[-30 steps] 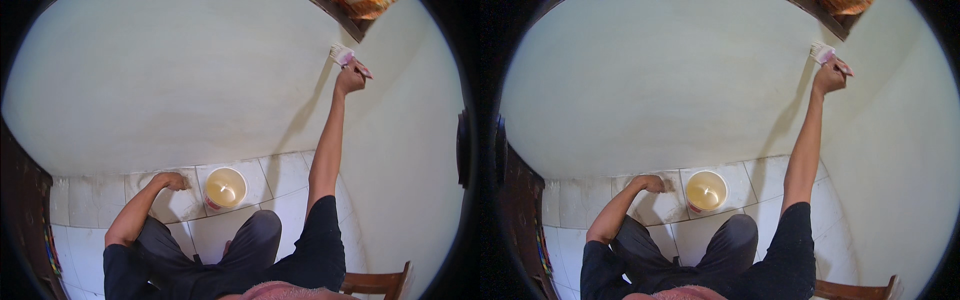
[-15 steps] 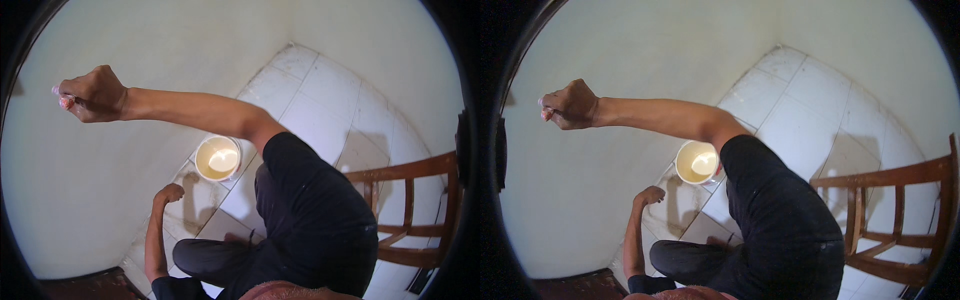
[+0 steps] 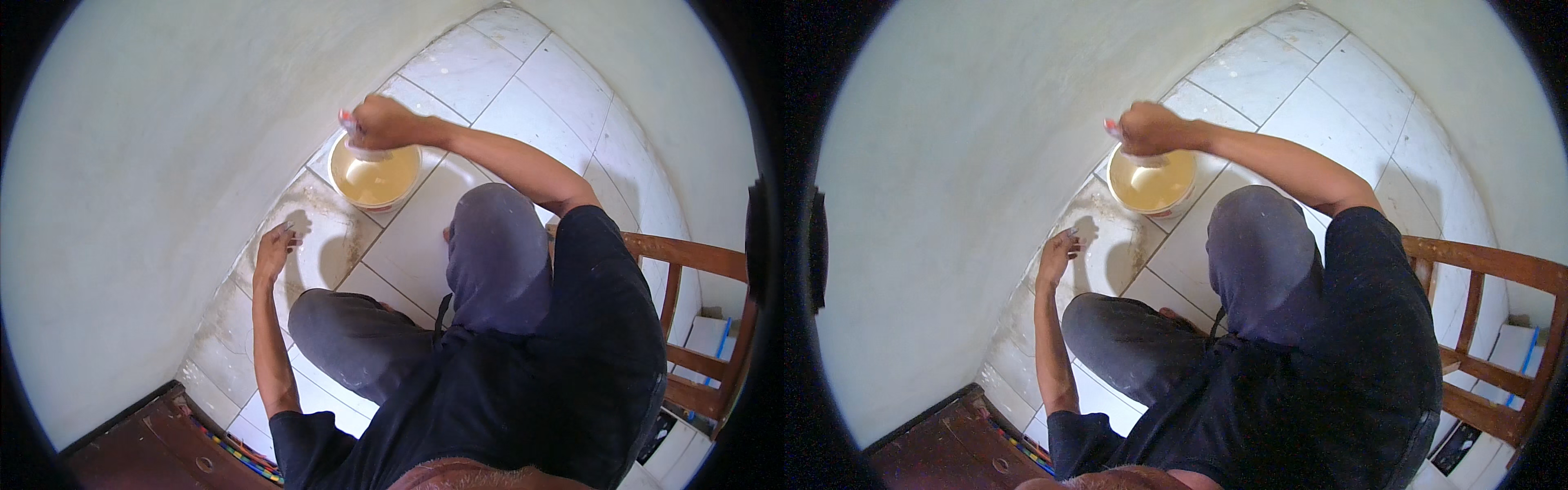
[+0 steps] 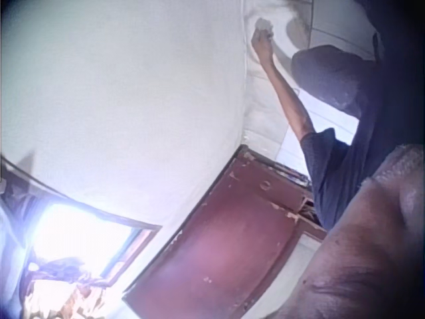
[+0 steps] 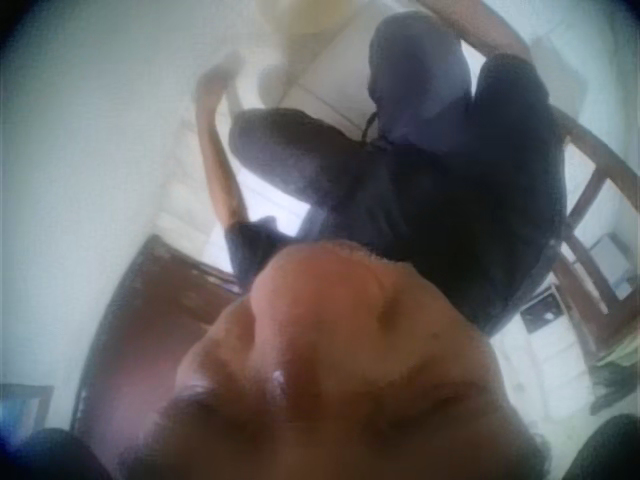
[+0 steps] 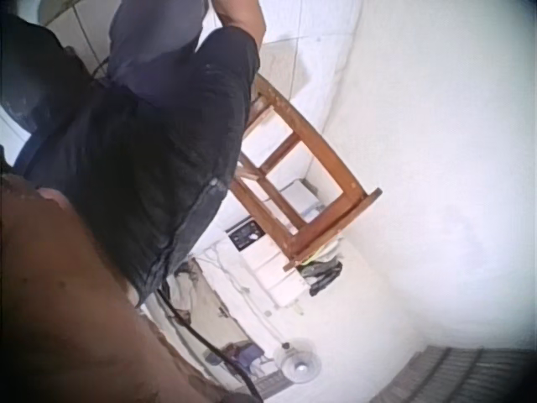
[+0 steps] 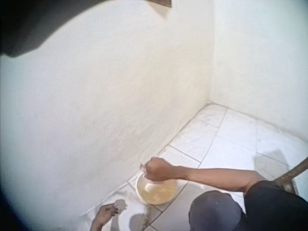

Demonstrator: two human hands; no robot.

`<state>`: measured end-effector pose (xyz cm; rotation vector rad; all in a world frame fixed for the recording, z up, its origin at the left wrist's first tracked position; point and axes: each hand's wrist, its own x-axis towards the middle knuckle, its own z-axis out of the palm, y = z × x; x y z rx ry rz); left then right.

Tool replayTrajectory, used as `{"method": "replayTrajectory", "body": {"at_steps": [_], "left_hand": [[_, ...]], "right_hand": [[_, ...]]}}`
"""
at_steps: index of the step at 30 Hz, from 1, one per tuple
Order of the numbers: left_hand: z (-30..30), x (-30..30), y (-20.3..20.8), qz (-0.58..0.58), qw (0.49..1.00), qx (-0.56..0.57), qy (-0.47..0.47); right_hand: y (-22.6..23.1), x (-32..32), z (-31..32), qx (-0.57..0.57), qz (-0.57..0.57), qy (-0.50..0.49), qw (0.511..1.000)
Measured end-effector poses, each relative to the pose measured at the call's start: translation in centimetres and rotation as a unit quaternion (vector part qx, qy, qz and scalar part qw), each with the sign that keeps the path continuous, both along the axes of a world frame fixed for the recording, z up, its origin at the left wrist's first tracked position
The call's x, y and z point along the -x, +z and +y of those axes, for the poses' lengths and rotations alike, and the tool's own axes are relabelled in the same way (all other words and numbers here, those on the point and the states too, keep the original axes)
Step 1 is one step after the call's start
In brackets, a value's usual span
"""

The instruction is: The person paints a wall by dipping a brush into a bucket of paint and applying it to the surface, working from a standing position and then sitting on the floor to reach lower sections.

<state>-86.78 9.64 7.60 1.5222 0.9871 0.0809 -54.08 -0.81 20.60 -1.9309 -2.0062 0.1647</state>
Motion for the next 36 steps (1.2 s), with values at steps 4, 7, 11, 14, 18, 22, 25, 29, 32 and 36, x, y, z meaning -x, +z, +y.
{"method": "replayTrajectory", "body": {"at_steps": [4,7,11,14,18,22,25,29,32,36], "left_hand": [[-0.2,-3.0,4.1,0.004,0.998,0.007,-0.055],[1.5,-4.9,5.4,0.035,0.976,-0.119,-0.177],[3.2,-8.3,6.4,0.040,0.959,-0.144,-0.239],[2.0,-6.3,6.4,0.076,0.964,-0.078,-0.243],[-1.4,-10.3,6.4,0.116,0.977,0.038,-0.178],[-3.0,-13.0,6.6,0.080,0.988,0.111,-0.068],[-3.0,-12.9,6.0,0.073,0.993,0.087,-0.040],[-2.1,-13.8,4.8,0.075,0.996,0.029,-0.032],[-2.4,-15.1,6.0,0.108,0.988,-0.086,-0.074],[-2.0,-13.0,3.2,0.098,0.995,-0.007,-0.022]], "right_hand": [[-8.8,0.9,2.0,0.020,0.016,0.069,0.997],[-12.6,1.9,2.3,0.074,0.012,0.056,0.996],[-20.4,-1.2,2.6,0.066,0.061,0.118,0.989],[-10.5,1.6,2.2,0.094,0.025,0.198,0.975],[-9.0,-0.3,0.7,0.073,0.096,0.120,0.985],[-8.2,-1.6,-1.0,0.131,0.179,0.102,0.970],[-7.0,-2.6,-1.4,0.170,0.280,0.050,0.944],[-7.1,-4.6,-0.5,0.103,0.213,-0.017,0.972],[-6.4,-5.4,-0.4,0.051,0.109,-0.015,0.993],[-4.6,-4.1,-0.1,0.040,0.012,0.031,0.999]]}}
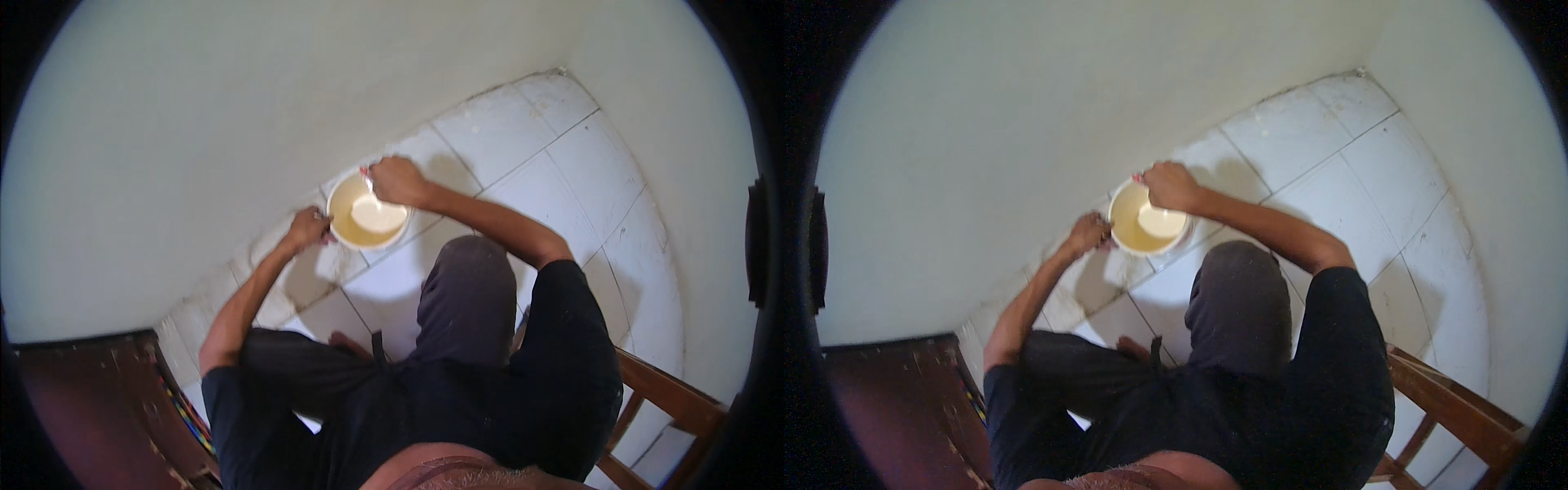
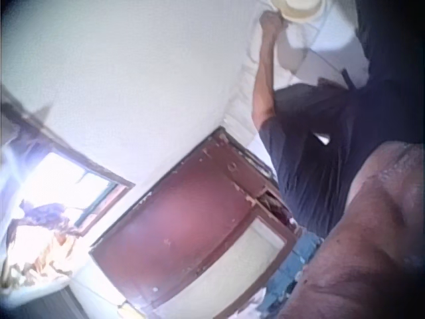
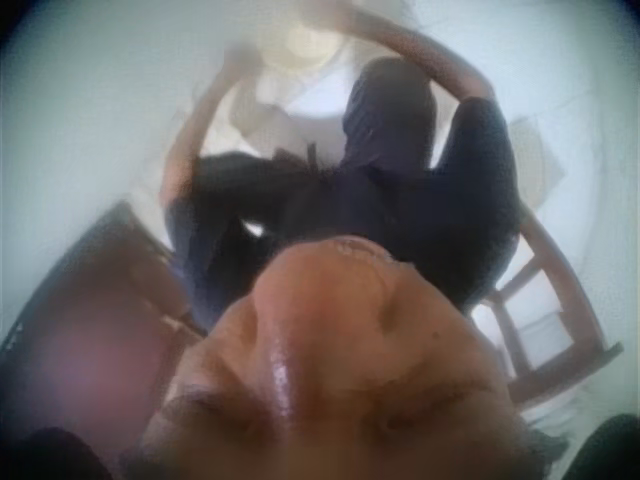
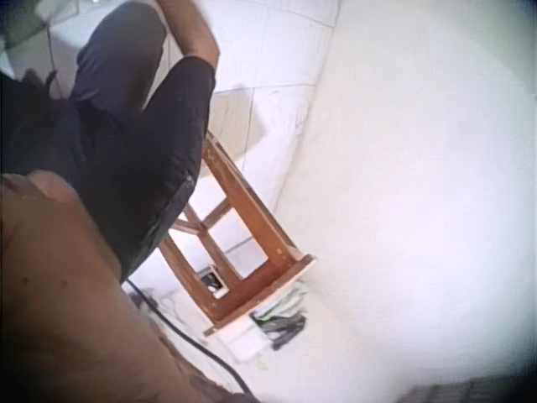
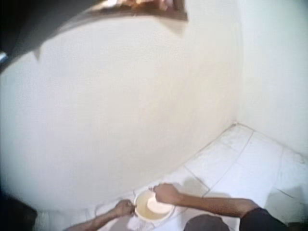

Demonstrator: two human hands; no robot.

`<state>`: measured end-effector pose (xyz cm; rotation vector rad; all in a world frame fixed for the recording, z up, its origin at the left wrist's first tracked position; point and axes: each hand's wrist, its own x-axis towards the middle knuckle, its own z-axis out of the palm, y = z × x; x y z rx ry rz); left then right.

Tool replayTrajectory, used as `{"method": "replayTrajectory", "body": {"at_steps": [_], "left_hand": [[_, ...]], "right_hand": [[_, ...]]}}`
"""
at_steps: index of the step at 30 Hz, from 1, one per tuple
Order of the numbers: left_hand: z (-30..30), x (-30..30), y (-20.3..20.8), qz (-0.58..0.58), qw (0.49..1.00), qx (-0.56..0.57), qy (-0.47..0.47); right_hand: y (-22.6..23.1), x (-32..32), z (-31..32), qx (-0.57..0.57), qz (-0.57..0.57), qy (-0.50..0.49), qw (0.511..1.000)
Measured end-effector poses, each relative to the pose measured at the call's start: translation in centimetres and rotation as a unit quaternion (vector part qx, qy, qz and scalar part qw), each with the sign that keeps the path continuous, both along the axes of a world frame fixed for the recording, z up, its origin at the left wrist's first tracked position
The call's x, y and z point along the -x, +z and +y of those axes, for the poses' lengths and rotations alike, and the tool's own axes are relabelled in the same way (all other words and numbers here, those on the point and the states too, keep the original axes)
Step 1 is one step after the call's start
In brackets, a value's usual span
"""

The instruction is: The person paints a wall by dipping a brush into a bucket of paint and applying it to the surface, working from a standing position and then sitting on the floor to reach lower sections.

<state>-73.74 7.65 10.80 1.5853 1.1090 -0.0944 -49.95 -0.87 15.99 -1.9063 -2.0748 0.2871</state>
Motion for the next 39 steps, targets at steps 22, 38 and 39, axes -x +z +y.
{"method": "replayTrajectory", "body": {"at_steps": [22,38,39], "left_hand": [[1.0,0.4,1.1,-0.086,0.985,0.130,0.074],[1.4,1.6,-1.2,-0.072,0.981,0.152,0.094],[1.3,2.0,-1.0,-0.073,0.980,0.157,0.097]], "right_hand": [[1.7,-0.8,0.2,0.083,0.067,-0.060,0.993],[0.9,0.7,-1.7,0.112,0.127,0.085,0.982],[1.3,1.2,-2.0,0.126,0.160,0.085,0.975]]}}
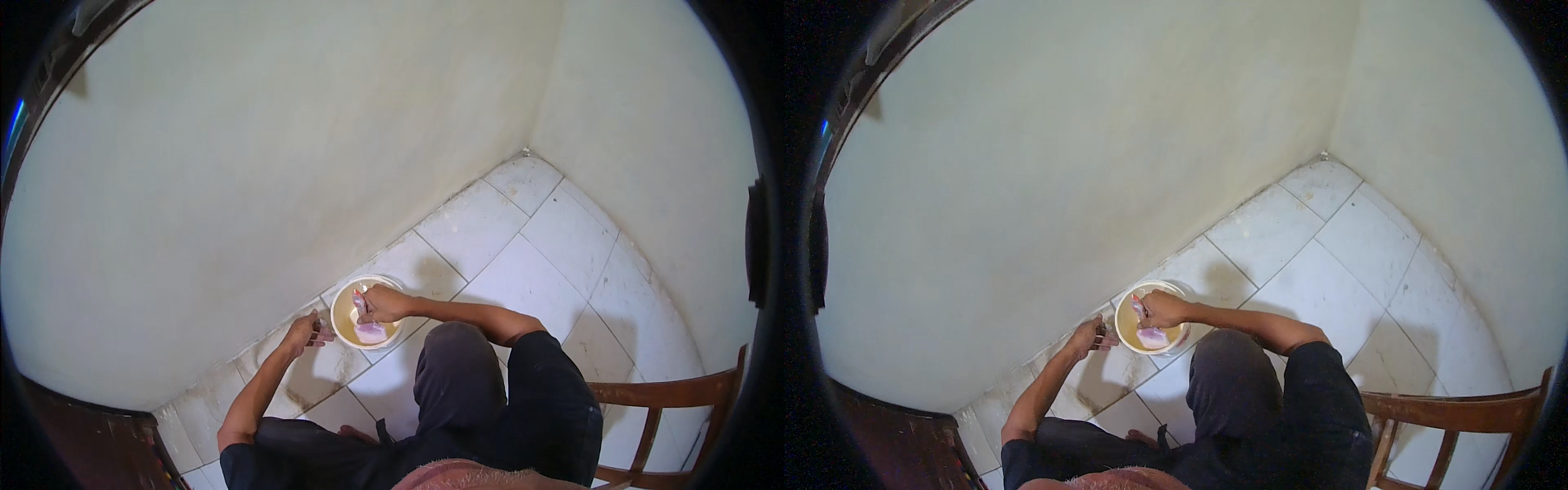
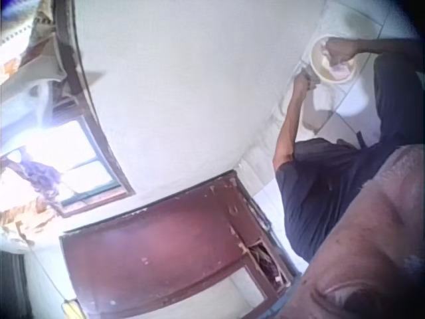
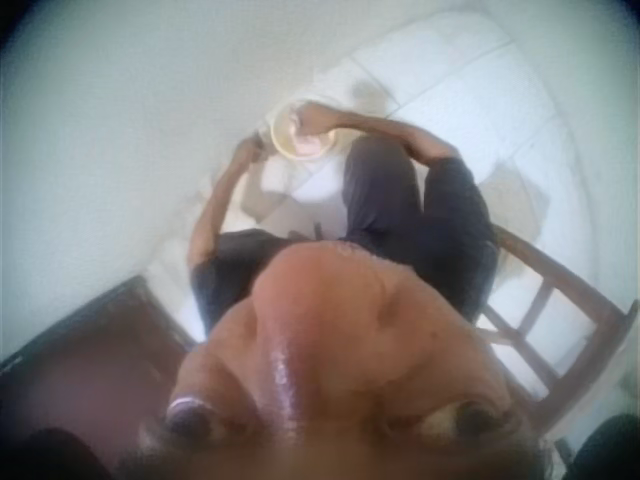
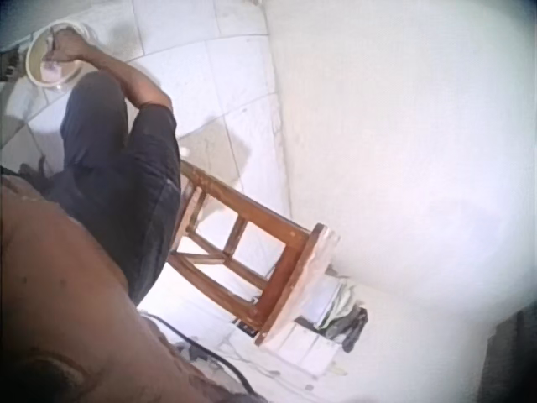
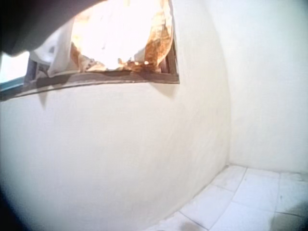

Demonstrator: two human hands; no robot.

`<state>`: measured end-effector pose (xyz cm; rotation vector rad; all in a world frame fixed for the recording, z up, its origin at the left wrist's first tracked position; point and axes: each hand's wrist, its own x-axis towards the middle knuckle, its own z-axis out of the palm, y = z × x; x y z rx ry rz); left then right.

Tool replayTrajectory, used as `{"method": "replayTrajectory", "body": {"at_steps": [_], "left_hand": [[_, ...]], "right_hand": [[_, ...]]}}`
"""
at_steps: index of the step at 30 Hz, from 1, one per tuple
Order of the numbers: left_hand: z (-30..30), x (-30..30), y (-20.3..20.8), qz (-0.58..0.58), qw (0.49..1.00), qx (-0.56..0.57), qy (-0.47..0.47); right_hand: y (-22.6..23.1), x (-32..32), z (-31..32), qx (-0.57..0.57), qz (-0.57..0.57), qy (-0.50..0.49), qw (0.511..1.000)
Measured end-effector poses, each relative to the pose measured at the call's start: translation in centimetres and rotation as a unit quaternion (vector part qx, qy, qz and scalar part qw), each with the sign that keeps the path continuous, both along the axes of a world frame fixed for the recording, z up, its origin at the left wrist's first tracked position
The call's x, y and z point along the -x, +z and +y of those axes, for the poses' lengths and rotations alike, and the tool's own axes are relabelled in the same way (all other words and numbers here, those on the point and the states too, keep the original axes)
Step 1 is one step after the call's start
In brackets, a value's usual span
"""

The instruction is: The person paints a wall by dipping a brush into a bucket of paint and applying it to the surface, working from a standing position and then sitting on the floor to reach lower sections.

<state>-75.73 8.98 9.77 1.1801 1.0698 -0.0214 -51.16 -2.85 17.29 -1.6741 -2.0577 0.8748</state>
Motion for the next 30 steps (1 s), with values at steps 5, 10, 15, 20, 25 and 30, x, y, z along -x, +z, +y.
{"method": "replayTrajectory", "body": {"at_steps": [5,10,15,20,25,30], "left_hand": [[0.9,1.2,0.1,0.000,1.000,-0.013,0.015],[1.7,2.6,-1.8,0.014,1.000,-0.011,0.018],[5.0,4.9,-6.4,0.021,0.996,-0.083,-0.004],[3.5,3.3,-4.0,0.028,0.999,-0.032,0.025],[2.0,2.6,0.6,0.032,0.999,-0.032,0.031],[2.7,2.3,-1.2,0.055,0.997,-0.053,0.003]], "right_hand": [[1.2,-0.4,0.1,0.033,0.175,-0.151,0.972],[1.6,-1.6,0.7,-0.116,-0.128,-0.115,0.978],[2.4,-1.0,1.1,-0.158,-0.192,-0.059,0.967],[1.7,-0.1,-0.5,-0.080,-0.050,-0.050,0.994],[0.3,0.3,-0.5,-0.011,0.069,-0.119,0.990],[-1.1,-2.6,0.5,-0.118,-0.054,-0.185,0.974]]}}
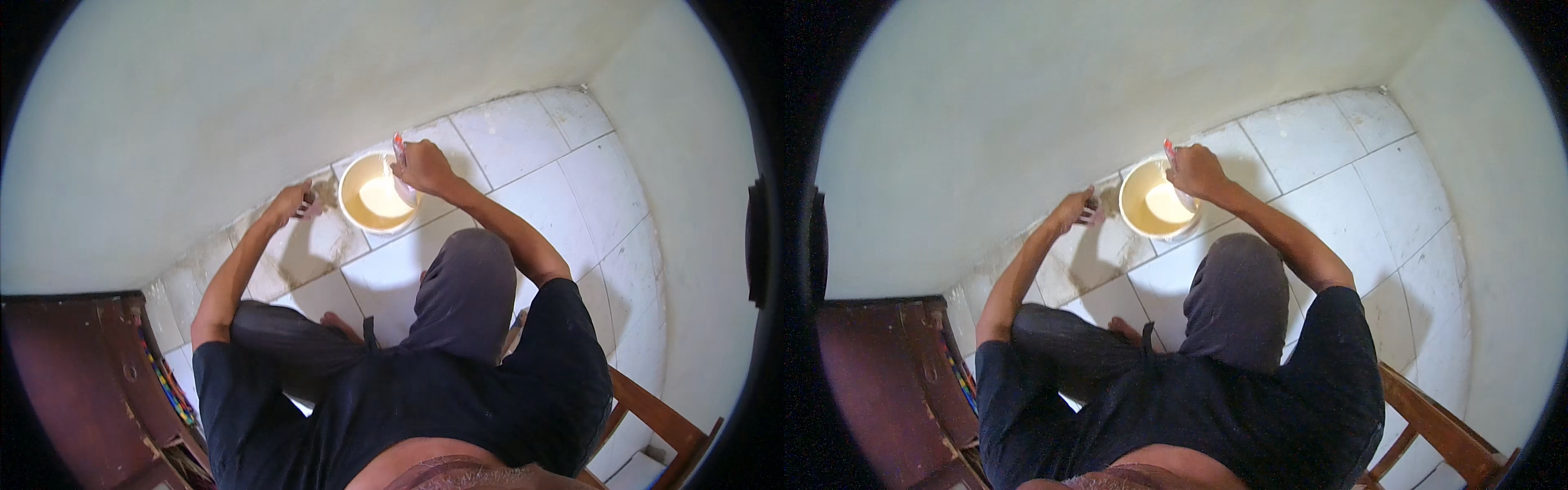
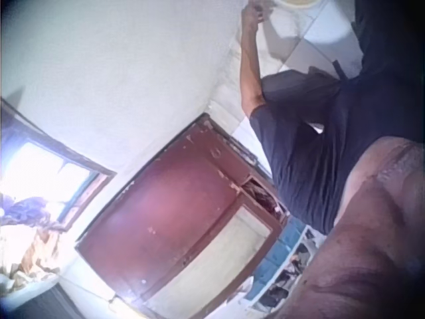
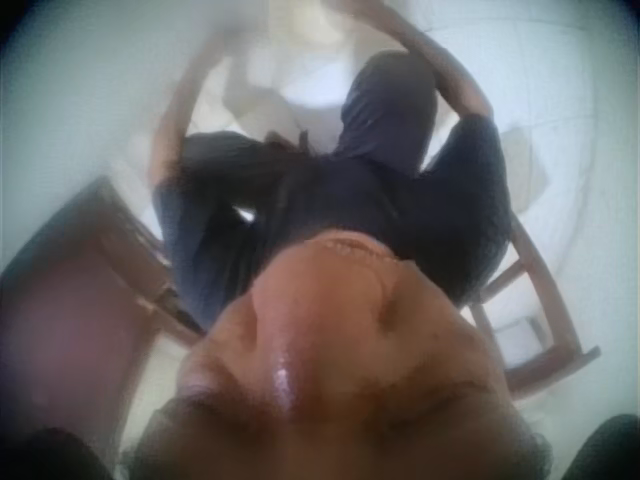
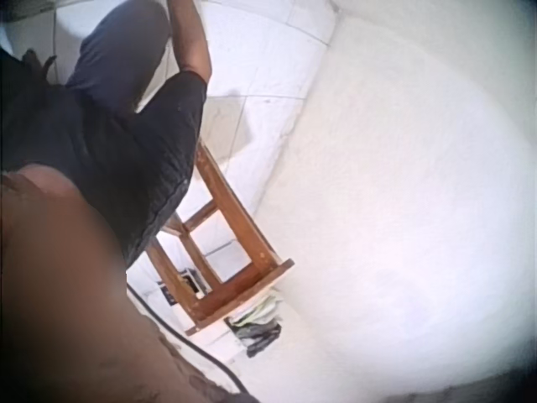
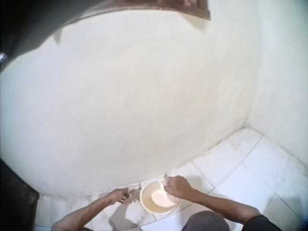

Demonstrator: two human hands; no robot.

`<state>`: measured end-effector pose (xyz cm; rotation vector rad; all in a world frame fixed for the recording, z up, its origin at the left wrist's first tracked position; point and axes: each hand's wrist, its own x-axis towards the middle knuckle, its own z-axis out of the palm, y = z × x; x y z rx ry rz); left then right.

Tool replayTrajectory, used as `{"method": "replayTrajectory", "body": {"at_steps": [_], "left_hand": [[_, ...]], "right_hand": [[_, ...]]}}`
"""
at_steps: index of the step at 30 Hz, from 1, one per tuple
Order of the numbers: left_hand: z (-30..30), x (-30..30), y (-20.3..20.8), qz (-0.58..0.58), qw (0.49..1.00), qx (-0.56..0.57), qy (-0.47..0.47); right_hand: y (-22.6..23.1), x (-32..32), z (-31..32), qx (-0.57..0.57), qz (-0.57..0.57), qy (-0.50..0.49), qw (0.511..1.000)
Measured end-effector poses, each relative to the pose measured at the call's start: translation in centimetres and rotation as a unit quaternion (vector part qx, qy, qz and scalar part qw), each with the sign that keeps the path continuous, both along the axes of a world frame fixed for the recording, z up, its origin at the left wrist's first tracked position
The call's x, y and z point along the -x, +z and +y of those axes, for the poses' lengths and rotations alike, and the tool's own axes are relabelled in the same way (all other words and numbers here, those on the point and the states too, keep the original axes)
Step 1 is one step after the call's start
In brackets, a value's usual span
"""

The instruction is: The person paints a wall by dipping a brush into a bucket of paint and applying it to the surface, working from a standing position and then sitting on the floor to reach lower sections.

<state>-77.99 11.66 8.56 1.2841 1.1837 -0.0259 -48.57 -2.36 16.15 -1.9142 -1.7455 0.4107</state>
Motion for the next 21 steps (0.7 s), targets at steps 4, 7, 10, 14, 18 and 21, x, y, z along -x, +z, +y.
{"method": "replayTrajectory", "body": {"at_steps": [4,7,10,14,18,21], "left_hand": [[0.2,0.8,-1.2,0.001,1.000,0.011,0.007],[-0.1,0.0,0.8,0.005,1.000,0.018,-0.015],[-0.2,0.6,0.1,0.020,0.999,0.009,-0.034],[0.4,0.8,-1.5,0.040,0.998,-0.005,-0.052],[0.8,1.9,-2.9,0.102,0.982,-0.051,-0.152],[0.4,2.5,-3.0,0.139,0.969,-0.069,-0.193]], "right_hand": [[2.7,-0.6,0.5,-0.003,-0.083,-0.002,0.997],[4.1,-0.5,0.2,-0.048,-0.091,0.055,0.993],[4.5,0.8,-0.6,0.012,-0.088,0.148,0.985],[2.3,2.0,-0.7,0.120,0.041,0.197,0.972],[1.9,2.1,-0.8,0.086,0.153,0.120,0.977],[2.0,1.1,-0.3,0.052,0.090,0.062,0.993]]}}
